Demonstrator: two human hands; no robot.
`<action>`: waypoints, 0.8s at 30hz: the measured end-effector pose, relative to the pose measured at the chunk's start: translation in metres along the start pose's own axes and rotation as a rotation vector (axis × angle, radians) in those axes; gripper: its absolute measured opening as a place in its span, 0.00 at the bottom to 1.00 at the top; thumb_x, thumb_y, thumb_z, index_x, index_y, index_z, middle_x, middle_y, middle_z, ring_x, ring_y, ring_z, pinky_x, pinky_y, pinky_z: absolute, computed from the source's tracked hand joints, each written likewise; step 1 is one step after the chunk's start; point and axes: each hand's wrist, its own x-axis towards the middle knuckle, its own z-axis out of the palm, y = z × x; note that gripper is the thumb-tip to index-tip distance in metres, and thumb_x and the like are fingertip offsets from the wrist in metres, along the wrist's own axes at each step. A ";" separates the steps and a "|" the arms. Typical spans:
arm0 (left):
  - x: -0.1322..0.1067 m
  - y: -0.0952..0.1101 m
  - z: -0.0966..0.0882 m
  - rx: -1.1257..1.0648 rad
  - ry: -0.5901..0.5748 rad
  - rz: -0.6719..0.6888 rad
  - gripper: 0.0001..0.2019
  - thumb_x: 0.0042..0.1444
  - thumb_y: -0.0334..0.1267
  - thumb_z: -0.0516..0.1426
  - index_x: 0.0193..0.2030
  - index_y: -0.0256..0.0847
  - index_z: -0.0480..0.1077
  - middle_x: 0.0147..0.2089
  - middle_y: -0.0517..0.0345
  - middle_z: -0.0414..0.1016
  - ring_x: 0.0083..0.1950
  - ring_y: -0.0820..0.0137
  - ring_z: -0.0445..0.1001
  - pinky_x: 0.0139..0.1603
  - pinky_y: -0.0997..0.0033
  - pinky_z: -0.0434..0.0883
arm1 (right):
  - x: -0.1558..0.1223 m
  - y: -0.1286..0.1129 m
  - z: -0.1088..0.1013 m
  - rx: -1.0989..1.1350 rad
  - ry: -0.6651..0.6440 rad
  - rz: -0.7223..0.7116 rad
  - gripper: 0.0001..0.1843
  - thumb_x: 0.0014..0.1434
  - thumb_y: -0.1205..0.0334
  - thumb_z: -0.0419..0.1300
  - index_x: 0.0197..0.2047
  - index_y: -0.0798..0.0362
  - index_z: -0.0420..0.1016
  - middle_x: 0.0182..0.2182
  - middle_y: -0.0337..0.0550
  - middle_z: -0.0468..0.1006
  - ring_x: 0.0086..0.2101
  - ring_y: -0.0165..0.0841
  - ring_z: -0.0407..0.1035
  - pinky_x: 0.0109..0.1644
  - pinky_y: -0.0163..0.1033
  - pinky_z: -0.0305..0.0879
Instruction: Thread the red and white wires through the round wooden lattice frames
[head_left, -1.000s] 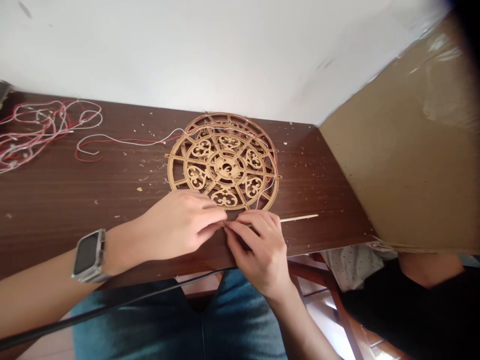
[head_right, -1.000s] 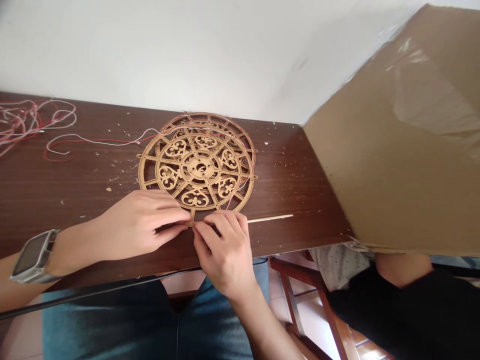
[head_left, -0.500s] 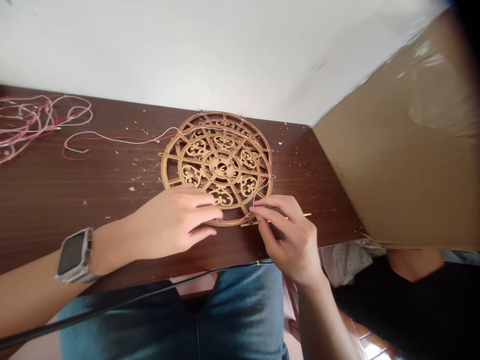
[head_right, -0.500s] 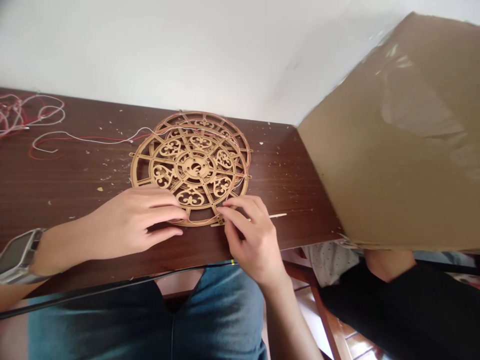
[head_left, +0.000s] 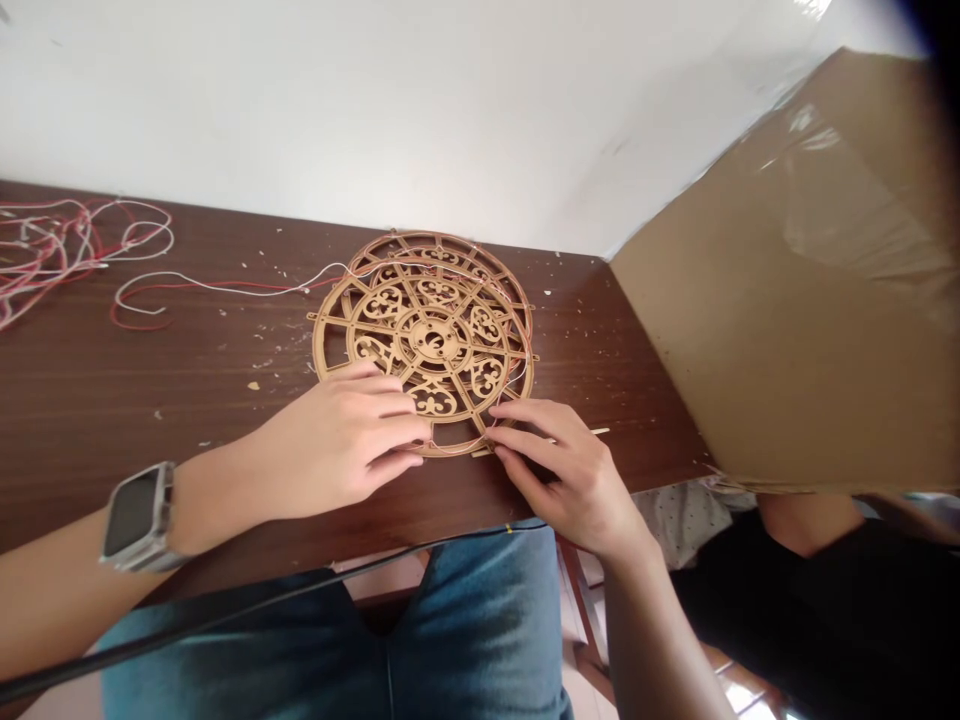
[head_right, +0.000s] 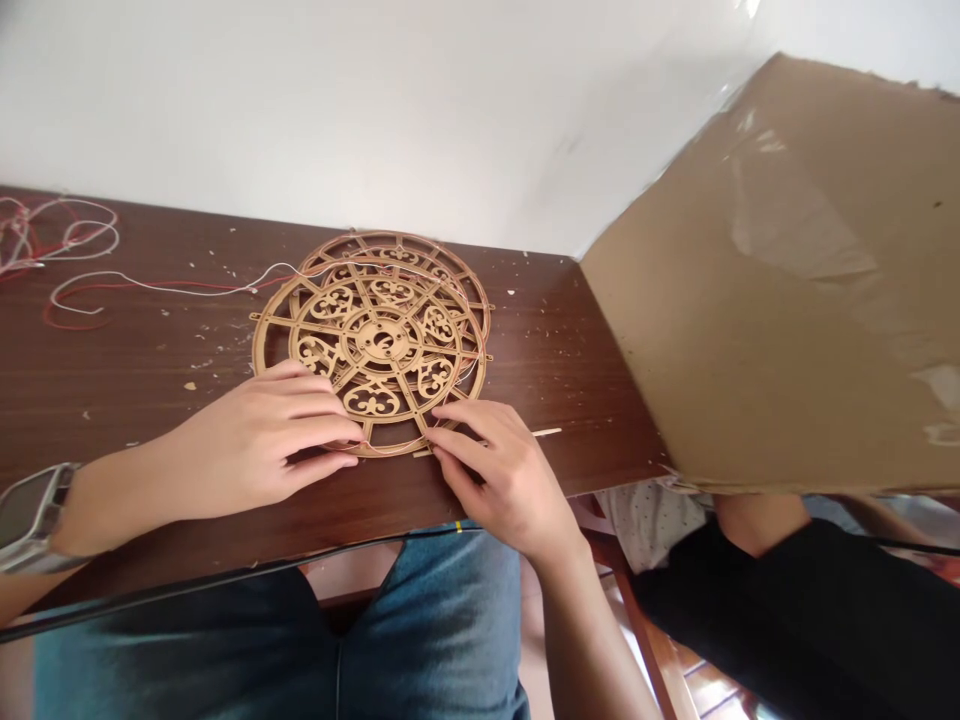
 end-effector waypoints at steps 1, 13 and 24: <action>0.000 0.000 0.000 0.004 0.001 0.001 0.07 0.75 0.35 0.60 0.45 0.39 0.80 0.40 0.57 0.83 0.42 0.62 0.74 0.52 0.56 0.65 | -0.002 0.000 0.000 -0.014 -0.002 -0.011 0.15 0.72 0.73 0.63 0.59 0.53 0.81 0.59 0.46 0.79 0.60 0.36 0.74 0.65 0.50 0.74; -0.001 0.000 0.001 0.004 0.018 0.008 0.08 0.75 0.36 0.61 0.44 0.39 0.80 0.40 0.57 0.84 0.42 0.62 0.75 0.52 0.57 0.65 | -0.014 -0.010 0.010 -0.223 0.061 0.023 0.13 0.72 0.71 0.65 0.57 0.51 0.82 0.57 0.45 0.80 0.62 0.42 0.72 0.67 0.55 0.66; 0.004 -0.001 -0.007 -0.046 0.007 -0.023 0.07 0.74 0.35 0.61 0.44 0.42 0.81 0.40 0.58 0.83 0.41 0.65 0.76 0.52 0.59 0.65 | -0.015 -0.011 0.014 -0.210 0.092 0.035 0.15 0.71 0.71 0.64 0.58 0.50 0.83 0.58 0.44 0.80 0.61 0.40 0.72 0.66 0.53 0.63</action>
